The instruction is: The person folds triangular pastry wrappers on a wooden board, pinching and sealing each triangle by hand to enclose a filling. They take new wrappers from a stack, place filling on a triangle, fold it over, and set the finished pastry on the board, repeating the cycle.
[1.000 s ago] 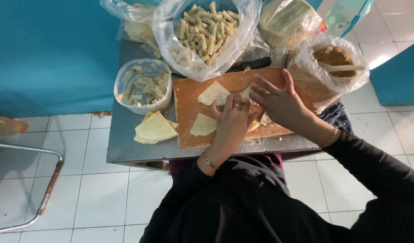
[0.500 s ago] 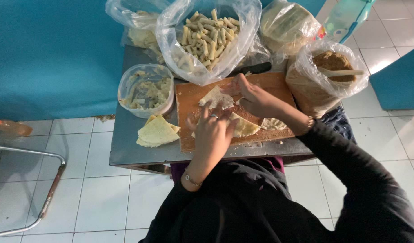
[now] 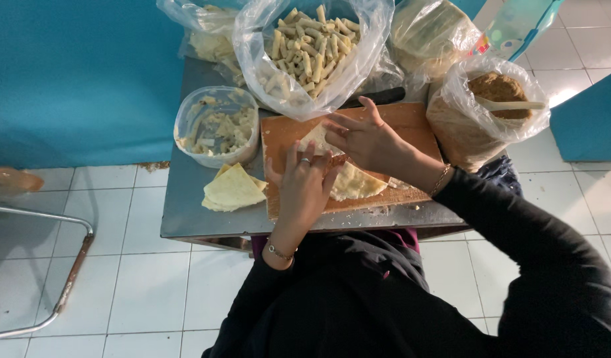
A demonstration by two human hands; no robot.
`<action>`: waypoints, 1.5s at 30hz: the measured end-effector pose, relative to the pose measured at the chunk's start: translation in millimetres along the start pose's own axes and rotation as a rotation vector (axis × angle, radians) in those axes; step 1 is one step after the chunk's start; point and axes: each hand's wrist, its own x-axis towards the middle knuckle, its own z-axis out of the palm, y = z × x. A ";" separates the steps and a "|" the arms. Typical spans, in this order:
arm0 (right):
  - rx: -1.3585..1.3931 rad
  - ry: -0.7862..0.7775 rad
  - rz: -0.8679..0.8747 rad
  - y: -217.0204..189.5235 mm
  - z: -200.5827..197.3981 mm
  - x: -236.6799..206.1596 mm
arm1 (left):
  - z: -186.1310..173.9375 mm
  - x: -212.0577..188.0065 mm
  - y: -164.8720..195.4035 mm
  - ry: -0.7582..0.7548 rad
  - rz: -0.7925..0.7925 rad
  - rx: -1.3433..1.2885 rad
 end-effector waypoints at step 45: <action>-0.048 -0.143 -0.086 -30.2 2.5 42.4 | -70.5 -10.3 -4.8 0.214 -0.086 0.025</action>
